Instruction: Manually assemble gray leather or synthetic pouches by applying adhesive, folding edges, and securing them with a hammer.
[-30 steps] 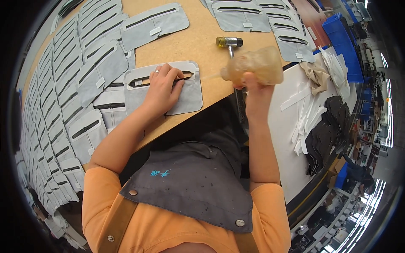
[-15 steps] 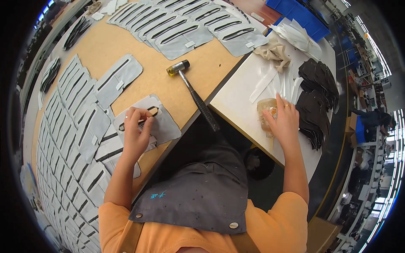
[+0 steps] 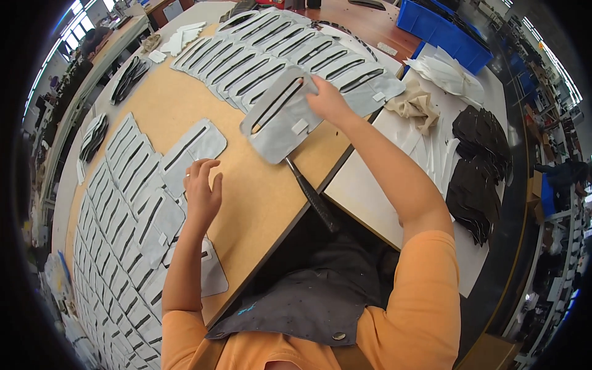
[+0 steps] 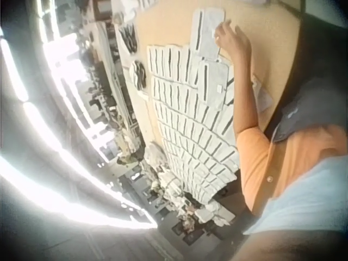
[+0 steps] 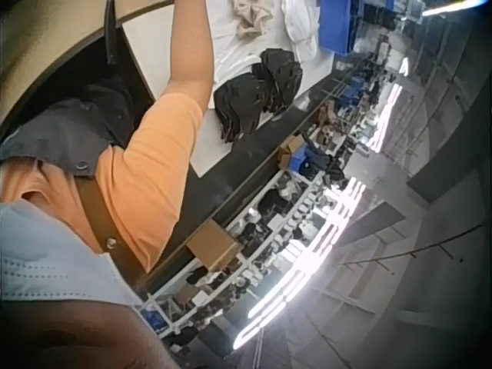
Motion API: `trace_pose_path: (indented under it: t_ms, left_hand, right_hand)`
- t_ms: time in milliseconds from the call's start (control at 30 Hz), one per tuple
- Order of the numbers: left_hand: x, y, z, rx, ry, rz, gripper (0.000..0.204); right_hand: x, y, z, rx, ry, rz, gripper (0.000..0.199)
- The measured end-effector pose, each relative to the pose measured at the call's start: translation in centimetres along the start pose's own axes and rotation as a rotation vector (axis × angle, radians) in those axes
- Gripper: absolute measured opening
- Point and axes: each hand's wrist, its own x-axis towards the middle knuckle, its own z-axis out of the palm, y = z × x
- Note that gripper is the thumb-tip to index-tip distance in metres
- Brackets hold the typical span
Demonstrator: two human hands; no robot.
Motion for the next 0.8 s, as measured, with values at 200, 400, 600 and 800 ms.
trace_pose_path:
  t_ms: [200, 400, 600, 800]
  left_hand:
    - [0.6, -5.8, -0.7, 0.354, -0.226, -0.053, 0.039]
    - [2.2, -6.0, 0.0, 0.528, -0.383, -0.048, 0.024]
    - [3.0, -6.7, -1.8, 0.574, 0.074, 0.056, 0.016]
    - [-1.2, 5.2, -6.0, 0.419, 0.088, 0.279, 0.014]
  right_hand:
    - [5.3, 7.1, -0.9, -0.095, 0.028, 0.232, 0.048]
    - [4.4, 6.5, -1.3, -0.747, 0.204, -0.012, 0.051]
    - [-1.4, -0.9, -2.7, -0.637, 0.093, -0.442, 0.046]
    - [-10.9, -4.9, 2.8, 0.046, -0.51, 0.17, 0.036]
